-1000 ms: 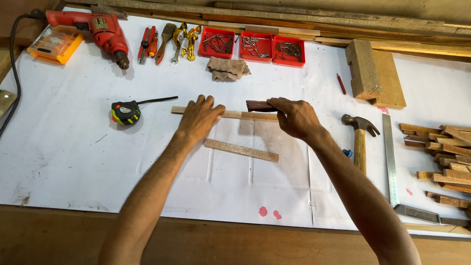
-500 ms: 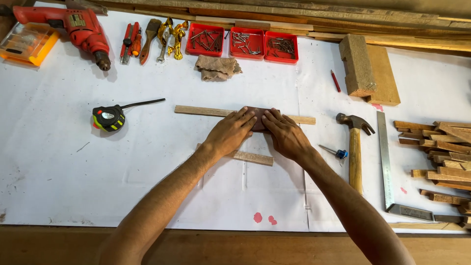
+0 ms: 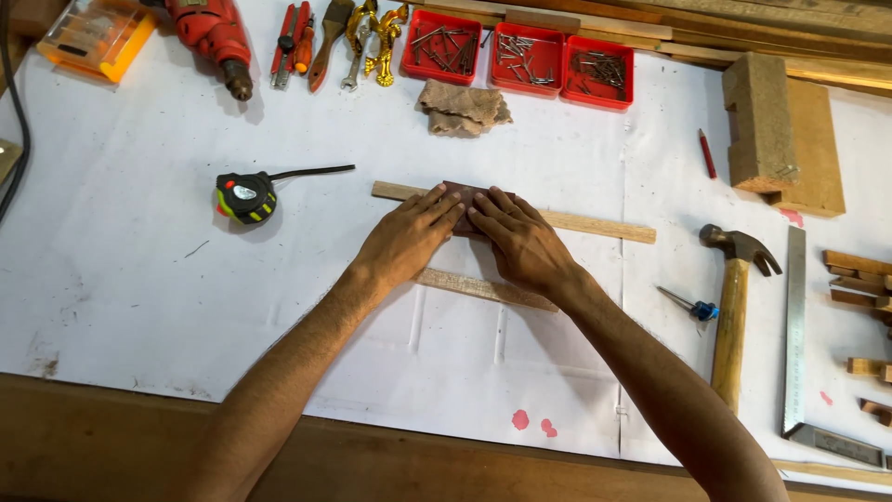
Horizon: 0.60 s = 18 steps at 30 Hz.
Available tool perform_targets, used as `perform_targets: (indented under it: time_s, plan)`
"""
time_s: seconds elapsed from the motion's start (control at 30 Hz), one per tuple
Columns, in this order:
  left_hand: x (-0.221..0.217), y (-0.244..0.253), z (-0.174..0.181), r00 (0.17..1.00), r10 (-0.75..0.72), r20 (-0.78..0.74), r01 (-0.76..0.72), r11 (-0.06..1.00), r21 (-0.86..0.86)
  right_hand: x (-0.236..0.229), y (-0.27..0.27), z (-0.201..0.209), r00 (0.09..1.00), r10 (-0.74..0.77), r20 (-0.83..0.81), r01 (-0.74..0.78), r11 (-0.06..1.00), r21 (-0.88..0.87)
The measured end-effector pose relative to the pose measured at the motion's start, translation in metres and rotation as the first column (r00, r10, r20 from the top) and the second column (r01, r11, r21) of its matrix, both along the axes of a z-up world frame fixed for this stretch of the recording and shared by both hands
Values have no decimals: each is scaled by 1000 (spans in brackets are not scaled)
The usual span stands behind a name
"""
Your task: Measure, mark, and sand wooden strips on a workbench using a tape measure, pencil, and sanding block.
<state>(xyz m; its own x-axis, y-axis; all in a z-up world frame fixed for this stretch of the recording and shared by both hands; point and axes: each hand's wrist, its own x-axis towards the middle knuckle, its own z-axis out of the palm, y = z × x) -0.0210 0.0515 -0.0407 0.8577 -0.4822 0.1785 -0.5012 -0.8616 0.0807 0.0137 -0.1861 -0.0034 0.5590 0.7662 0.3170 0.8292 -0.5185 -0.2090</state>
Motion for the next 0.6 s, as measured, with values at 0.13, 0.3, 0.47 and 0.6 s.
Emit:
perform_targets:
  time_s: [0.13,0.3,0.47,0.6]
  plan:
    - [-8,26,-1,999,52,-6,-52,999,13,3,28,2,997,44,-57,-45,999,-21]
    - [-6,19,-1,999,43,17,-44,998,37,5,23,3,999,25,-27,-28,996,-90]
    - [1,-21,5,999,-35,17,34,998,59,1,-21,5,999,-41,-27,38,994,-105]
    - [13,-69,10,992,-128,1,128,991,50,-7,-69,16,987,-150,-62,139,979,-147]
